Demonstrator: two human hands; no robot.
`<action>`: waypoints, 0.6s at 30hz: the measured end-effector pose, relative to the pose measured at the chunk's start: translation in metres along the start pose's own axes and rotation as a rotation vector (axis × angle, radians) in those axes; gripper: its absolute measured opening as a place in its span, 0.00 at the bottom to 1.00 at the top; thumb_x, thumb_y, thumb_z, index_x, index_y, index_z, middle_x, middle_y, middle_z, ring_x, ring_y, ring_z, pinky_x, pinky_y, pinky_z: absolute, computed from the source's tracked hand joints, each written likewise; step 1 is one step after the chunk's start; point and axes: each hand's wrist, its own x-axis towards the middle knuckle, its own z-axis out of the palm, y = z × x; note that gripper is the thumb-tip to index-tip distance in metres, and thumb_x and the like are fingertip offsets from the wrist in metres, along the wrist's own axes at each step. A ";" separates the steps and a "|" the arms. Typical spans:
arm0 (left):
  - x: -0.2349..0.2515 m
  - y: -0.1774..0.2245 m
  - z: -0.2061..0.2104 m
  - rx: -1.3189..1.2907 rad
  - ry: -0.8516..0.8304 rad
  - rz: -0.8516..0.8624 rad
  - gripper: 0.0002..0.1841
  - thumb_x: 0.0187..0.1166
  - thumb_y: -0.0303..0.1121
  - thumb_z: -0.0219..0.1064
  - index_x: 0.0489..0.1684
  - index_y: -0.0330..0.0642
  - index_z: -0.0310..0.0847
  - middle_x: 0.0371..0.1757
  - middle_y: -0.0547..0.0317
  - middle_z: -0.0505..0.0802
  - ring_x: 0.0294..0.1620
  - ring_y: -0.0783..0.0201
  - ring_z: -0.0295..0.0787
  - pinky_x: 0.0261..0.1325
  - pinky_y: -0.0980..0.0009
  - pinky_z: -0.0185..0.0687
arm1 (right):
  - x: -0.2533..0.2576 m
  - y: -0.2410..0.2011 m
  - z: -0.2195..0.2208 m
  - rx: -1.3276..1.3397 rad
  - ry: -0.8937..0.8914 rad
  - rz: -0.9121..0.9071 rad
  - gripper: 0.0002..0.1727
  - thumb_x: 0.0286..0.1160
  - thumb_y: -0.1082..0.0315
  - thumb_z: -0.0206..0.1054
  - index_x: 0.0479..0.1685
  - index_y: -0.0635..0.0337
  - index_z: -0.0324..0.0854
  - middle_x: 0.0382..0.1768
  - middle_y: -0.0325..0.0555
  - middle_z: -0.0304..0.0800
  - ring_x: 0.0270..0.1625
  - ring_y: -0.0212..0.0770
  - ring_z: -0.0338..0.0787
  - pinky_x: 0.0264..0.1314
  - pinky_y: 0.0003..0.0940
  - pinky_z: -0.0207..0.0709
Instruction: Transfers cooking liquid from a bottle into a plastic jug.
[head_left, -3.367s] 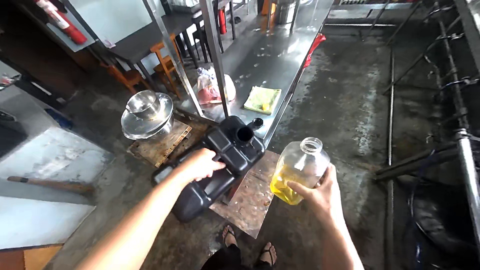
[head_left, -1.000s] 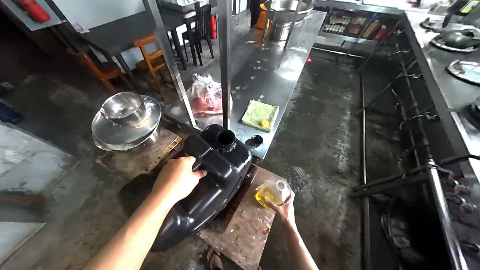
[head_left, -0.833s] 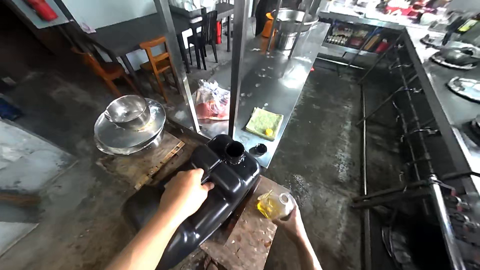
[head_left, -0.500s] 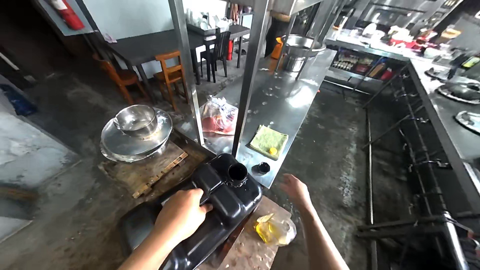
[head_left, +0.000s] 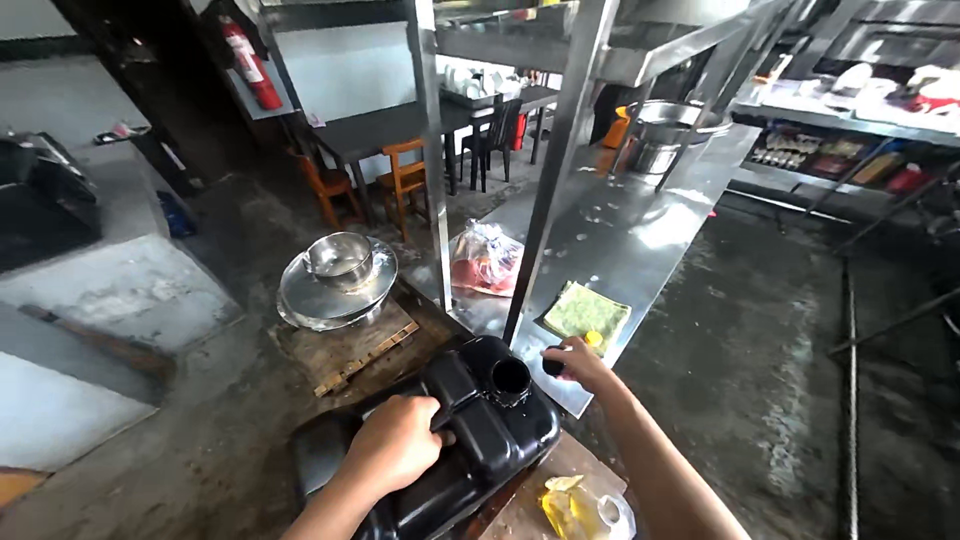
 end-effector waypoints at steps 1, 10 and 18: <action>0.000 0.000 0.000 -0.004 -0.002 -0.002 0.14 0.76 0.49 0.72 0.37 0.48 0.86 0.36 0.56 0.91 0.44 0.54 0.90 0.48 0.48 0.86 | -0.021 -0.017 -0.002 0.263 -0.033 -0.016 0.32 0.75 0.55 0.74 0.72 0.63 0.68 0.49 0.59 0.88 0.41 0.51 0.91 0.45 0.48 0.88; -0.003 0.001 0.002 -0.005 0.026 0.029 0.16 0.76 0.51 0.73 0.38 0.47 0.87 0.37 0.56 0.92 0.45 0.54 0.91 0.49 0.48 0.87 | -0.145 -0.100 0.026 0.546 -0.106 -0.727 0.23 0.60 0.70 0.82 0.46 0.57 0.69 0.62 0.54 0.89 0.60 0.50 0.92 0.56 0.46 0.88; -0.004 0.000 0.001 -0.007 0.029 0.055 0.17 0.76 0.52 0.72 0.40 0.47 0.86 0.39 0.55 0.92 0.47 0.52 0.91 0.50 0.45 0.86 | -0.162 -0.100 0.034 -0.131 -0.028 -0.730 0.27 0.51 0.61 0.90 0.48 0.51 0.80 0.61 0.37 0.90 0.57 0.37 0.91 0.58 0.43 0.89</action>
